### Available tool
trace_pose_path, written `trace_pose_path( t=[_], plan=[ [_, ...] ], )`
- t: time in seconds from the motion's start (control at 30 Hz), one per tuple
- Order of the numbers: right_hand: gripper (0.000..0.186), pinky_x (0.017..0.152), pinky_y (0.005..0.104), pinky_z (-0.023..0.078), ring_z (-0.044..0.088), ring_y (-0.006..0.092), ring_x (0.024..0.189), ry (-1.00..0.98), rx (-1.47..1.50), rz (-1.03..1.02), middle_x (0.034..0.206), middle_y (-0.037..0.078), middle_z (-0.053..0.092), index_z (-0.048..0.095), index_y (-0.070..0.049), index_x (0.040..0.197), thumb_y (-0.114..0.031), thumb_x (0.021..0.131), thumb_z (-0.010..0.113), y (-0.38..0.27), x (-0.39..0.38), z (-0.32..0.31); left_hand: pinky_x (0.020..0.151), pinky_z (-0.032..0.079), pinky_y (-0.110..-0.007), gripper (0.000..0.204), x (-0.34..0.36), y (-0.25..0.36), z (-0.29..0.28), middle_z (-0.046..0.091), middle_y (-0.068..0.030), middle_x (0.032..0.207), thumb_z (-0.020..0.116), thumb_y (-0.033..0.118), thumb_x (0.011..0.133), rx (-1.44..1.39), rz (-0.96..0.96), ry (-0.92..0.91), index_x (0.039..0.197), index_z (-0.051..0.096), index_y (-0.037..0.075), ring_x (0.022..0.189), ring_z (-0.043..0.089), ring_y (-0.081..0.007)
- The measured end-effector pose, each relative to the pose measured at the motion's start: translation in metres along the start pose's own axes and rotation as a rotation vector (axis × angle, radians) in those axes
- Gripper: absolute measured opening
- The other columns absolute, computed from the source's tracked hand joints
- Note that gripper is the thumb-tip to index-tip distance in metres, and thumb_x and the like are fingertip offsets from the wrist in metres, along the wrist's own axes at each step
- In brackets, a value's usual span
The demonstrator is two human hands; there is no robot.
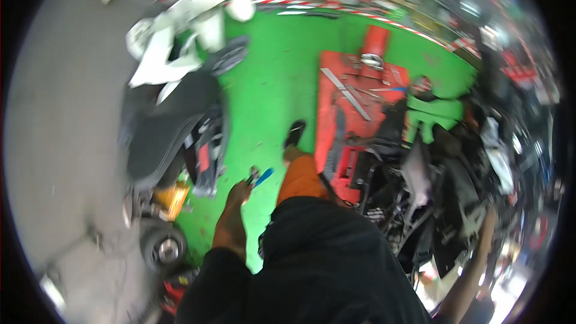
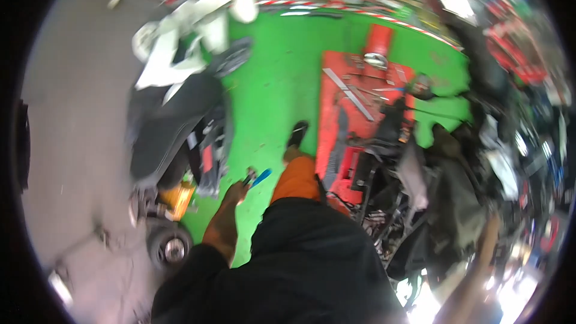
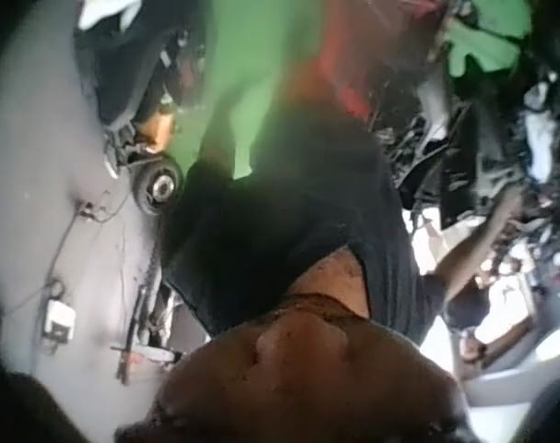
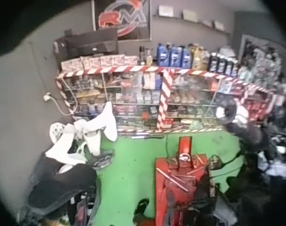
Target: Repairing a motorcycle steering assembly using a hammer and drift.
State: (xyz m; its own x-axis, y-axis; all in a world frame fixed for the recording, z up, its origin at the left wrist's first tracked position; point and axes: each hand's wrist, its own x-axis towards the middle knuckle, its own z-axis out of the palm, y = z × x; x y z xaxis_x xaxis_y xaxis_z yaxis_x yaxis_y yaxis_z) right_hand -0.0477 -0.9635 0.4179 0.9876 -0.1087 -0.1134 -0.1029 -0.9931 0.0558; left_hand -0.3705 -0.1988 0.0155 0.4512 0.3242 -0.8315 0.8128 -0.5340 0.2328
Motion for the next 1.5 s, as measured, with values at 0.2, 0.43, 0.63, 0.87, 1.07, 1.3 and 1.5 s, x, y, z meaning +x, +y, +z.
trace_pose_path(
  t=[0.2, 0.43, 0.63, 0.87, 1.07, 1.3, 1.5],
  plan=[
    [0.035, 0.084, 0.0433, 0.055, 0.068, 0.0390, 0.099, 0.101, 0.190, -0.257, 0.105, 0.019, 0.069, 0.069, -0.002, 0.107, 0.006, 0.073, 0.066, -0.090, -0.030, -0.031, 0.073, 0.051, -0.055, 0.050, 0.007, -0.008, -0.003, 0.068, -0.0304, 0.087, 0.061, 0.046, 0.097, 0.132, 0.139, 0.056, 0.097, 0.065, -0.004, 0.086, 0.068, -0.0491],
    [0.037, 0.086, 0.0472, 0.056, 0.069, 0.0391, 0.096, -0.017, 0.021, 0.160, 0.108, 0.022, 0.069, 0.067, -0.002, 0.115, -0.028, 0.089, 0.072, -0.131, -0.047, -0.054, 0.072, 0.047, -0.055, 0.048, 0.046, 0.027, -0.058, 0.066, -0.0307, 0.090, 0.056, 0.042, 0.102, 0.103, 0.362, -0.047, 0.099, 0.060, -0.005, 0.087, 0.063, -0.0511],
    [0.026, 0.086, 0.0455, 0.057, 0.071, 0.0374, 0.097, 0.143, 0.351, -0.241, 0.102, 0.020, 0.072, 0.071, -0.003, 0.107, -0.021, 0.088, 0.070, -0.119, -0.051, -0.071, 0.077, 0.047, -0.055, 0.042, 0.072, 0.062, -0.098, 0.066, -0.0308, 0.096, 0.055, 0.037, 0.104, 0.315, 0.431, 0.113, 0.106, 0.061, -0.005, 0.093, 0.063, -0.0505],
    [0.041, 0.087, 0.0441, 0.057, 0.071, 0.0362, 0.100, -0.198, 0.007, 0.276, 0.102, 0.019, 0.073, 0.071, -0.003, 0.111, -0.037, 0.088, 0.075, -0.136, -0.051, -0.071, 0.071, 0.046, -0.054, 0.051, 0.069, 0.093, -0.113, 0.064, -0.0299, 0.084, 0.058, 0.042, 0.102, 0.307, 0.553, 0.121, 0.097, 0.060, -0.009, 0.083, 0.061, -0.0510],
    [0.046, 0.086, 0.0486, 0.056, 0.070, 0.0391, 0.097, 0.283, 0.413, -0.147, 0.101, 0.020, 0.072, 0.070, -0.006, 0.119, -0.041, 0.090, 0.072, -0.118, -0.051, -0.078, 0.083, 0.048, -0.057, 0.051, 0.048, 0.100, -0.107, 0.069, -0.0302, 0.102, 0.056, 0.045, 0.102, 0.487, 0.533, 0.114, 0.107, 0.067, -0.005, 0.100, 0.063, -0.0507],
    [0.049, 0.089, 0.0463, 0.056, 0.070, 0.0393, 0.102, -0.038, 0.542, -0.092, 0.108, 0.020, 0.073, 0.072, -0.003, 0.112, -0.042, 0.082, 0.077, -0.117, -0.043, -0.089, 0.086, 0.049, -0.057, 0.055, 0.026, 0.096, -0.103, 0.069, -0.0275, 0.107, 0.052, 0.053, 0.102, 0.587, 0.320, 0.012, 0.107, 0.068, 0.000, 0.104, 0.064, -0.0496],
    [0.043, 0.088, 0.0437, 0.057, 0.071, 0.0340, 0.102, -0.179, 0.118, 0.203, 0.106, 0.019, 0.073, 0.072, -0.004, 0.113, -0.033, 0.082, 0.078, -0.117, -0.047, -0.082, 0.083, 0.049, -0.057, 0.055, 0.026, 0.093, -0.104, 0.068, -0.0270, 0.104, 0.050, 0.052, 0.103, 0.530, 0.308, -0.008, 0.111, 0.063, 0.000, 0.102, 0.065, -0.0486]
  ],
)
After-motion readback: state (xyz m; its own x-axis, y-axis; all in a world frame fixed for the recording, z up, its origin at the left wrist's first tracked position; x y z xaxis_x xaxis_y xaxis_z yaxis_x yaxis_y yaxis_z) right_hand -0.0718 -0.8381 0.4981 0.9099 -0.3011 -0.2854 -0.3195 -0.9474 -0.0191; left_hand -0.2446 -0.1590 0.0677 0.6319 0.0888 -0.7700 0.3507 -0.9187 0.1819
